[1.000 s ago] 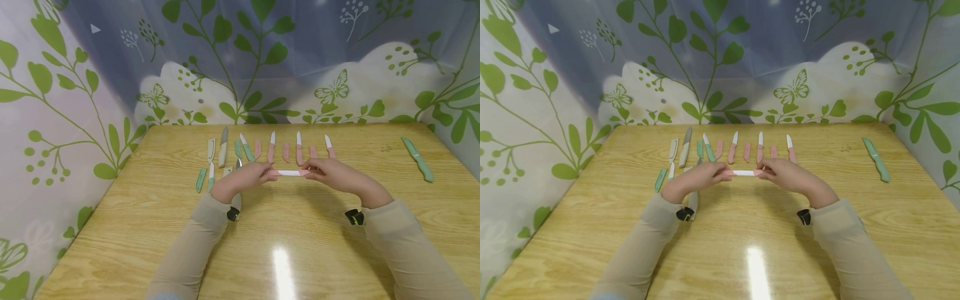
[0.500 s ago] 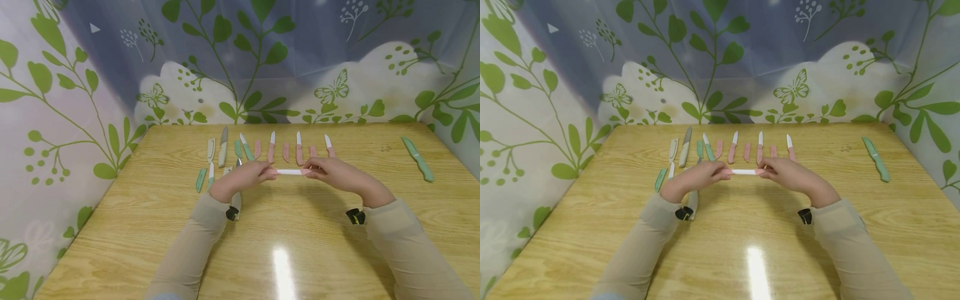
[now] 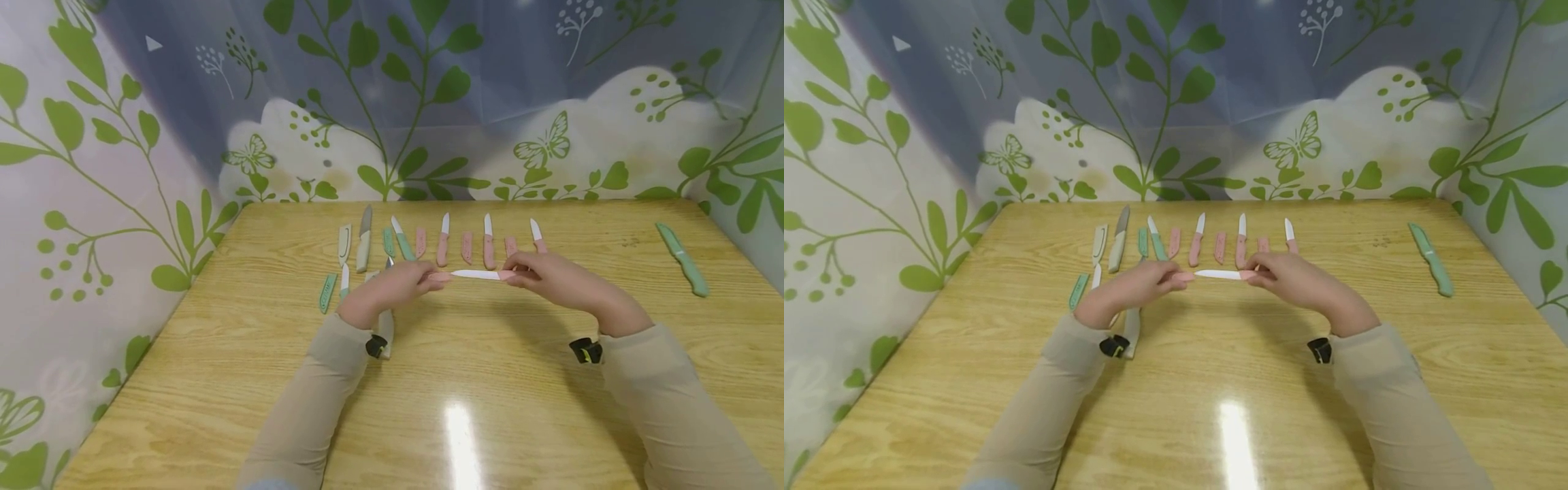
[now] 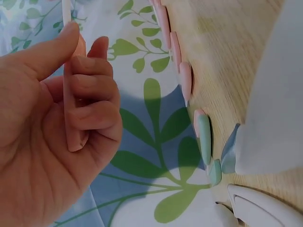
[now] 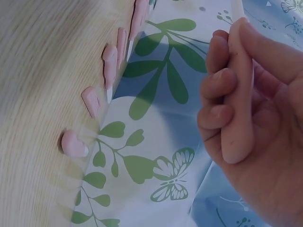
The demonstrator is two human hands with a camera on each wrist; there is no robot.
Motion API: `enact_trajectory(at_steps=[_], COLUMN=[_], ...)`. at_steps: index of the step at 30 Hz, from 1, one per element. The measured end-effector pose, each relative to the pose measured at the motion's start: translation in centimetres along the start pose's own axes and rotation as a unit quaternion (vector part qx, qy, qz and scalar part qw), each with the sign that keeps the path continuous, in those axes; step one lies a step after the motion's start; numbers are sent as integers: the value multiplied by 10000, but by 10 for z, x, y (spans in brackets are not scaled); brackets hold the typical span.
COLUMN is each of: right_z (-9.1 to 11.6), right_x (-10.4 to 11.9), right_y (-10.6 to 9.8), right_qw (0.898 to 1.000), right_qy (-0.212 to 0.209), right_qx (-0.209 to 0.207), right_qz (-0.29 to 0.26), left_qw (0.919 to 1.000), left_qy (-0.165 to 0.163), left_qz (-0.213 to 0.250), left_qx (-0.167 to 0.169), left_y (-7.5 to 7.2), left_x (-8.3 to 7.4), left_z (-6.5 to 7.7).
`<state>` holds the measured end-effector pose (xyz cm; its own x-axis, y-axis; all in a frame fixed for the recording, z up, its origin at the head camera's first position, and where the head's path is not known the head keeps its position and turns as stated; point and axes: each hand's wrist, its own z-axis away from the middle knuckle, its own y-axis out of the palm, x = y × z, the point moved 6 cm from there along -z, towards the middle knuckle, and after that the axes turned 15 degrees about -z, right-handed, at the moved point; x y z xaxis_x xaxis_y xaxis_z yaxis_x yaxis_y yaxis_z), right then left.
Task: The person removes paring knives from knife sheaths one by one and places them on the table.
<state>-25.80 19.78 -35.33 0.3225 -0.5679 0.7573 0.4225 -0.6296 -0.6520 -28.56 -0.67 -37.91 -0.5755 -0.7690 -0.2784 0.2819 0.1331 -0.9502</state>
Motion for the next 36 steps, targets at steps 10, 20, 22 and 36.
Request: enact_trajectory(at_steps=[10, 20, 22, 36], right_z=[1, -26, -34, -67], right_x=[-7, 3, 5, 5], right_y=[3, 37, 48, 88], right_qw=[9979, 9889, 9852, 9624], right_qy=[565, 1373, 1533, 2214], right_qx=[-196, 121, 275, 790], right_qz=[-240, 562, 716, 1358], left_qw=[9998, 9709, 9637, 9241], left_qy=[-177, -1620, -1802, -1802], left_qz=[-30, -1720, -1894, -2975], left_qx=[49, 387, 549, 1580], left_y=[2, -6, -5, 12], left_x=[4, 14, 16, 16], left_z=[2, 1, -1, -16])
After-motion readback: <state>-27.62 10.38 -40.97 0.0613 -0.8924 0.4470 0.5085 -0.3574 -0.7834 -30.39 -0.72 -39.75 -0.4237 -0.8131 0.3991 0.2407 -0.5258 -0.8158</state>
